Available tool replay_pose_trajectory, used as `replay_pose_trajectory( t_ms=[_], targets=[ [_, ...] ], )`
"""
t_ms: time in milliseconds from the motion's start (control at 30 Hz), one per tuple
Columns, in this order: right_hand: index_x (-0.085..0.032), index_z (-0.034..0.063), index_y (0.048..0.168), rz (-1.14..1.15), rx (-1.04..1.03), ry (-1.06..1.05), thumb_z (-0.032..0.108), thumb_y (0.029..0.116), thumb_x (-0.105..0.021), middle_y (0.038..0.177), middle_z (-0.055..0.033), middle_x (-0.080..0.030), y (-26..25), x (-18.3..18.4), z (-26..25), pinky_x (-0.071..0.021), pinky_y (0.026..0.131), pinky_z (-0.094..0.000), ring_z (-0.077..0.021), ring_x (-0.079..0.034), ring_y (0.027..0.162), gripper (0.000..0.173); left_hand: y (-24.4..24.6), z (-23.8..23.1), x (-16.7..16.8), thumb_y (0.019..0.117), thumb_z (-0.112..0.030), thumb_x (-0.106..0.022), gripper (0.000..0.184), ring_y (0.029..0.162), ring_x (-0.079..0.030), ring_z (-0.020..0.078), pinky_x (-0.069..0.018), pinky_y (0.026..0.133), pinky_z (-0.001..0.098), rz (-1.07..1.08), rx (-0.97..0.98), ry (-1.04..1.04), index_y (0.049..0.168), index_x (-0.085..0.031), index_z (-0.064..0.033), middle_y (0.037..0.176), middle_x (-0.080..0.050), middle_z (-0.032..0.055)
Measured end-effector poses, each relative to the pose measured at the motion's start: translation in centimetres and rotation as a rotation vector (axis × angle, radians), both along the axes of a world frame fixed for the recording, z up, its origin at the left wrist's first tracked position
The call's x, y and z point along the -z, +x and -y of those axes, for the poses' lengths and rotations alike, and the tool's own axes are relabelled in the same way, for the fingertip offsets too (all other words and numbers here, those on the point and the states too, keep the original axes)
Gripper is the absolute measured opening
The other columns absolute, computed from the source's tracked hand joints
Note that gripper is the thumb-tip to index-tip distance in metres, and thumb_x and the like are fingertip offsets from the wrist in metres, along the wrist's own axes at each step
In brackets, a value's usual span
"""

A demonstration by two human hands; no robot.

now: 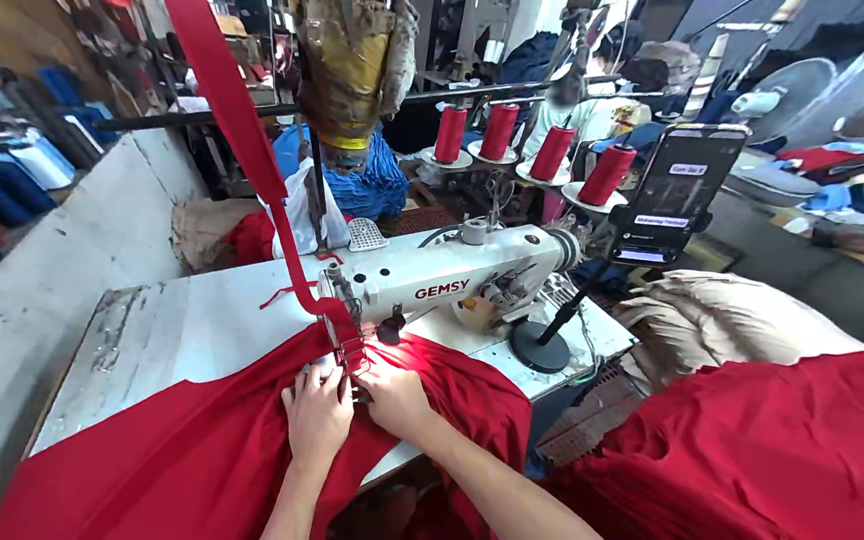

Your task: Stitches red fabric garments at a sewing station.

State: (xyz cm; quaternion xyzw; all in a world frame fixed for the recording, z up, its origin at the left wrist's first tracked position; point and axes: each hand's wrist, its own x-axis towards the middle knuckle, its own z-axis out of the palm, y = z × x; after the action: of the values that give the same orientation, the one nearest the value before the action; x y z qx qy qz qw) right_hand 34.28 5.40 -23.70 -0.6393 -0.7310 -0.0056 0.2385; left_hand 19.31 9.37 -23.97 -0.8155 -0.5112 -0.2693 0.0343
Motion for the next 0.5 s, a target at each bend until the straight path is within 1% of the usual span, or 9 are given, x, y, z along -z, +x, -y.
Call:
replay_pose_trajectory(
  t_ms=[67, 100, 167, 200, 233, 300, 400, 467, 500],
  targets=[
    [-0.074, 0.0147, 0.112, 0.03, 0.039, -0.046, 0.017, 0.0943, -0.06, 0.098, -0.0079, -0.075, -1.0, -0.4, -0.1, -0.0581, 0.062, -0.0506, -0.0288, -0.074, 0.084, 0.023, -1.0, -1.3, -0.1, 0.0945, -0.032, -0.061, 0.024, 0.108, -0.064, 0.0332, -0.0479, 0.091, 0.0578, 0.013, 0.087, -0.002, 0.096, -0.077, -0.0147, 0.108, -0.07, 0.0098],
    [-0.073, 0.0109, 0.112, 0.044, 0.057, -0.104, 0.017, 0.0953, -0.058, 0.101, -0.0107, -0.075, -1.7, -0.9, -0.1, -0.0583, 0.064, -0.0512, -0.0305, -0.074, 0.086, 0.024, -1.7, -2.3, -0.2, 0.0958, -0.034, -0.059, 0.027, 0.11, -0.063, 0.0338, -0.0474, 0.093, 0.0581, 0.019, 0.14, -0.038, 0.099, -0.077, -0.0148, 0.11, -0.069, 0.0105],
    [-0.066, 0.0054, 0.126, 0.066, 0.078, -0.34, 0.014, 0.1002, -0.049, 0.114, -0.0164, -0.072, -2.9, -2.8, -0.1, -0.0579, 0.074, -0.0538, -0.0352, -0.072, 0.099, 0.032, -2.7, -4.2, -0.7, 0.0979, -0.037, -0.056, 0.031, 0.118, -0.061, 0.0371, -0.0448, 0.099, 0.0613, 0.03, 0.227, -0.111, 0.107, -0.077, -0.0151, 0.119, -0.068, 0.0137],
    [-0.063, 0.0042, 0.131, 0.072, 0.086, -0.423, 0.013, 0.1016, -0.047, 0.115, -0.018, -0.071, -3.5, -3.5, -0.2, -0.0571, 0.077, -0.0544, -0.0366, -0.071, 0.102, 0.035, -2.9, -5.0, -0.9, 0.0984, -0.038, -0.054, 0.034, 0.12, -0.06, 0.0394, -0.0437, 0.1, 0.0633, 0.026, 0.255, -0.121, 0.109, -0.077, -0.015, 0.122, -0.068, 0.0156],
    [-0.062, 0.0039, 0.132, 0.084, 0.096, -0.455, 0.013, 0.1016, -0.046, 0.113, -0.0186, -0.071, -3.9, -3.8, -0.2, -0.0574, 0.076, -0.0541, -0.037, -0.071, 0.1, 0.035, -2.9, -5.7, -1.0, 0.0988, -0.041, -0.051, 0.037, 0.121, -0.06, 0.0396, -0.044, 0.1, 0.0634, 0.014, 0.265, -0.113, 0.11, -0.077, -0.0168, 0.123, -0.068, 0.0155],
    [-0.06, 0.0042, 0.133, 0.079, 0.108, -0.492, 0.013, 0.1012, -0.047, 0.11, -0.019, -0.071, -4.3, -4.3, -0.2, -0.0567, 0.076, -0.0545, -0.0375, -0.071, 0.099, 0.035, -2.9, -7.2, -1.3, 0.0968, -0.04, -0.053, 0.034, 0.122, -0.06, 0.0388, -0.0442, 0.101, 0.0621, 0.0, 0.265, -0.11, 0.109, -0.077, -0.0182, 0.123, -0.068, 0.015],
    [-0.062, 0.0039, 0.13, 0.059, 0.101, -0.485, 0.012, 0.098, -0.053, 0.114, -0.0179, -0.07, -4.3, -4.4, 0.0, -0.0563, 0.078, -0.0544, -0.0362, -0.071, 0.101, 0.035, -2.7, -8.8, -1.7, 0.0964, -0.037, -0.057, 0.029, 0.123, -0.059, 0.0376, -0.0432, 0.103, 0.0605, -0.016, 0.208, -0.142, 0.108, -0.076, -0.018, 0.123, -0.067, 0.0142],
    [-0.063, 0.0048, 0.129, 0.055, 0.097, -0.495, 0.015, 0.0984, -0.054, 0.117, -0.0172, -0.07, -4.1, -4.4, 0.1, -0.0558, 0.081, -0.0553, -0.036, -0.07, 0.104, 0.033, -2.3, -8.4, -2.3, 0.0971, -0.033, -0.057, 0.027, 0.123, -0.058, 0.0375, -0.0405, 0.105, 0.0608, -0.01, 0.119, -0.163, 0.109, -0.076, -0.0179, 0.124, -0.067, 0.0141],
    [-0.064, 0.005, 0.127, 0.055, 0.096, -0.491, 0.017, 0.0974, -0.055, 0.118, -0.0174, -0.07, -4.0, -4.3, 0.2, -0.0553, 0.081, -0.0568, -0.0366, -0.07, 0.105, 0.033, -2.0, -7.7, -2.7, 0.0972, -0.03, -0.057, 0.027, 0.122, -0.059, 0.0379, -0.0404, 0.104, 0.0602, 0.03, 0.066, -0.168, 0.109, -0.077, -0.0157, 0.123, -0.067, 0.0155]
  ],
)
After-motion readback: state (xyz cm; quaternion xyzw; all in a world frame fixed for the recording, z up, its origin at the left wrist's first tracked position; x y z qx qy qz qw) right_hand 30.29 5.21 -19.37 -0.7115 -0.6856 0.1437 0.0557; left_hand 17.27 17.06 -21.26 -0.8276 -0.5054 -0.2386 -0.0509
